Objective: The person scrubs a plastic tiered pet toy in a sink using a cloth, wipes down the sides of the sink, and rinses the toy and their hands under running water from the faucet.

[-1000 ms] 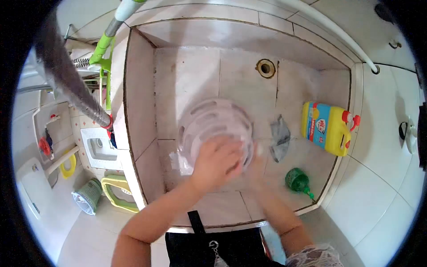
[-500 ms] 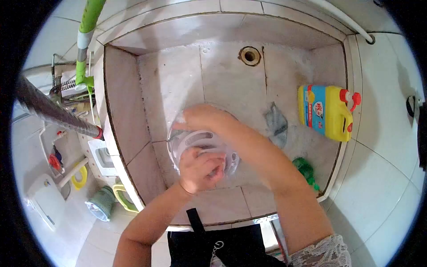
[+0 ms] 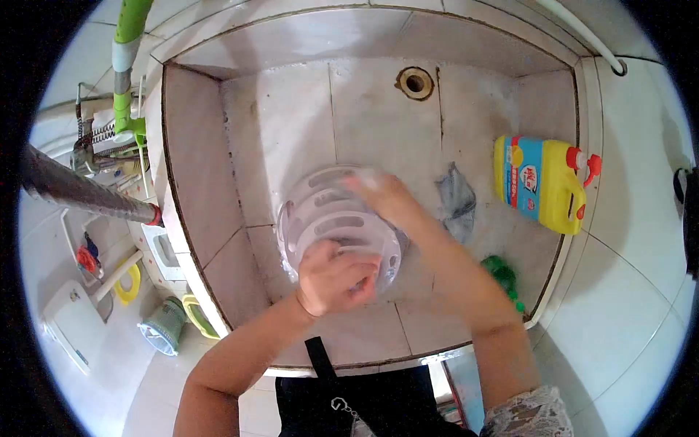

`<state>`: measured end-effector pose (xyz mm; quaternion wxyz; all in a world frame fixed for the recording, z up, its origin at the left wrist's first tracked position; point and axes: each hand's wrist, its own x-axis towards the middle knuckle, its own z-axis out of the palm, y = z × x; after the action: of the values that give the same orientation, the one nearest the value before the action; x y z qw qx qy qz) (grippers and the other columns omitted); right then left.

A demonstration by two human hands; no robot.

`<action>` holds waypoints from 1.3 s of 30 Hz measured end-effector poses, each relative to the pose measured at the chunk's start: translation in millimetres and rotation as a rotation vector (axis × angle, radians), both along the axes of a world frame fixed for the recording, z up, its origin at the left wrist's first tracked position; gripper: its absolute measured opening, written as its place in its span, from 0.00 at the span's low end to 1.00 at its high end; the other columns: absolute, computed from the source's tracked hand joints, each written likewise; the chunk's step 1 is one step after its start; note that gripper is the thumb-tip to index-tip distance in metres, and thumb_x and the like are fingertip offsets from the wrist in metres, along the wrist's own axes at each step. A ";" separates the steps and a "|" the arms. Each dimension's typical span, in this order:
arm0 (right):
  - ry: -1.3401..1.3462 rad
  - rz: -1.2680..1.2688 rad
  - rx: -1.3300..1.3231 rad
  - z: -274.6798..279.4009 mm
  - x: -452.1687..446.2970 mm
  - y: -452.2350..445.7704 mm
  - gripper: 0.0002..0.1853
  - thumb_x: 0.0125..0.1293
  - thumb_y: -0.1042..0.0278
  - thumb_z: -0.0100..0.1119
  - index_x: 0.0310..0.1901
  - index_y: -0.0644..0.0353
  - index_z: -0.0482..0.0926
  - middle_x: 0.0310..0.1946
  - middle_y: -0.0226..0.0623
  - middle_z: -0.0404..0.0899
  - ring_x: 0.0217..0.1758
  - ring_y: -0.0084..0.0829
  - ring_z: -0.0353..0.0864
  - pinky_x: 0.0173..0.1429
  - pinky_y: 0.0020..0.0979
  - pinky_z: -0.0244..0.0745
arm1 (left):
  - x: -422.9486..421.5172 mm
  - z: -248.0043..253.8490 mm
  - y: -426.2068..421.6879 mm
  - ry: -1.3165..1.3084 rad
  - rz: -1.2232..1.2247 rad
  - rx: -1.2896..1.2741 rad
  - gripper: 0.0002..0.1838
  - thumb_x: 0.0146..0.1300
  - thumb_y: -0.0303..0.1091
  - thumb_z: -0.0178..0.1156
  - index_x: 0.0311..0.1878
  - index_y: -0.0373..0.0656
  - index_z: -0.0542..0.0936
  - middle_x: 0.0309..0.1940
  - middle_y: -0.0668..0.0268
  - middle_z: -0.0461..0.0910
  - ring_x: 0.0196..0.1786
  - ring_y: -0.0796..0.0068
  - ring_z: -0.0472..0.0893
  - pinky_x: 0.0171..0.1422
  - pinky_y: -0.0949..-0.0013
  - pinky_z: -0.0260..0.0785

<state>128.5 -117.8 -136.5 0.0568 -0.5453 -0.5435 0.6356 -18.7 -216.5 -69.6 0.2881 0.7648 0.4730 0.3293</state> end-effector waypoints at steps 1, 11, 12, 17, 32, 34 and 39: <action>-0.050 0.334 0.084 -0.1 -26.5 28.7 0.29 0.60 0.39 0.49 0.42 0.63 0.79 0.36 0.49 0.80 0.40 0.43 0.79 0.47 0.39 0.71 | 0.3 -0.1 3.1 0.007 -0.015 0.000 0.11 0.34 0.28 0.63 0.26 0.52 0.79 0.35 0.79 0.81 0.27 0.71 0.72 0.35 0.71 0.65; 0.259 -0.556 -0.297 12.9 41.7 -39.1 0.25 0.64 0.46 0.51 0.45 0.65 0.76 0.40 0.36 0.79 0.45 0.33 0.78 0.47 0.33 0.74 | -0.1 16.8 24.6 -0.017 -0.131 -0.065 0.10 0.40 0.29 0.64 0.30 0.49 0.79 0.40 0.73 0.81 0.46 0.64 0.75 0.49 0.60 0.65; 0.399 -0.897 -0.377 15.4 39.0 -73.8 0.26 0.65 0.47 0.48 0.49 0.67 0.72 0.43 0.39 0.77 0.45 0.34 0.77 0.48 0.34 0.74 | 3.7 22.7 20.3 0.043 -0.055 -0.077 0.10 0.41 0.29 0.64 0.30 0.49 0.79 0.41 0.73 0.80 0.48 0.62 0.75 0.51 0.58 0.64; 0.364 -1.334 -0.227 11.1 18.2 -169.2 0.25 0.69 0.50 0.40 0.53 0.67 0.70 0.49 0.41 0.73 0.48 0.32 0.75 0.50 0.34 0.73 | 15.7 17.3 -18.6 0.063 0.035 -0.198 0.10 0.41 0.31 0.64 0.31 0.51 0.79 0.44 0.70 0.79 0.50 0.59 0.74 0.57 0.53 0.61; -0.020 0.974 0.226 13.2 -101.1 12.0 0.25 0.60 0.43 0.48 0.37 0.59 0.82 0.35 0.48 0.80 0.38 0.45 0.79 0.45 0.42 0.72 | 10.2 -3.4 -29.0 0.098 0.067 0.063 0.14 0.31 0.33 0.68 0.28 0.57 0.79 0.42 0.76 0.78 0.42 0.63 0.75 0.41 0.65 0.71; 0.004 0.890 0.200 -0.7 -95.8 1.6 0.24 0.61 0.44 0.48 0.38 0.59 0.81 0.34 0.48 0.80 0.38 0.43 0.79 0.44 0.40 0.72 | 9.2 2.0 -28.7 0.108 0.016 0.039 0.15 0.31 0.33 0.68 0.28 0.58 0.79 0.43 0.77 0.77 0.42 0.63 0.74 0.41 0.65 0.71; 0.046 -0.159 -0.187 -5.3 51.0 -44.3 0.24 0.66 0.47 0.46 0.45 0.64 0.77 0.39 0.37 0.80 0.40 0.25 0.76 0.47 0.31 0.70 | 10.8 -10.1 -32.6 0.054 0.048 0.093 0.13 0.34 0.35 0.67 0.27 0.60 0.78 0.44 0.79 0.77 0.43 0.63 0.74 0.42 0.66 0.70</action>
<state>179.5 -162.1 -141.8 0.0682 -0.5750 -0.4354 0.6893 -7.9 -249.2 -79.7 0.2315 0.7745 0.4830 0.3367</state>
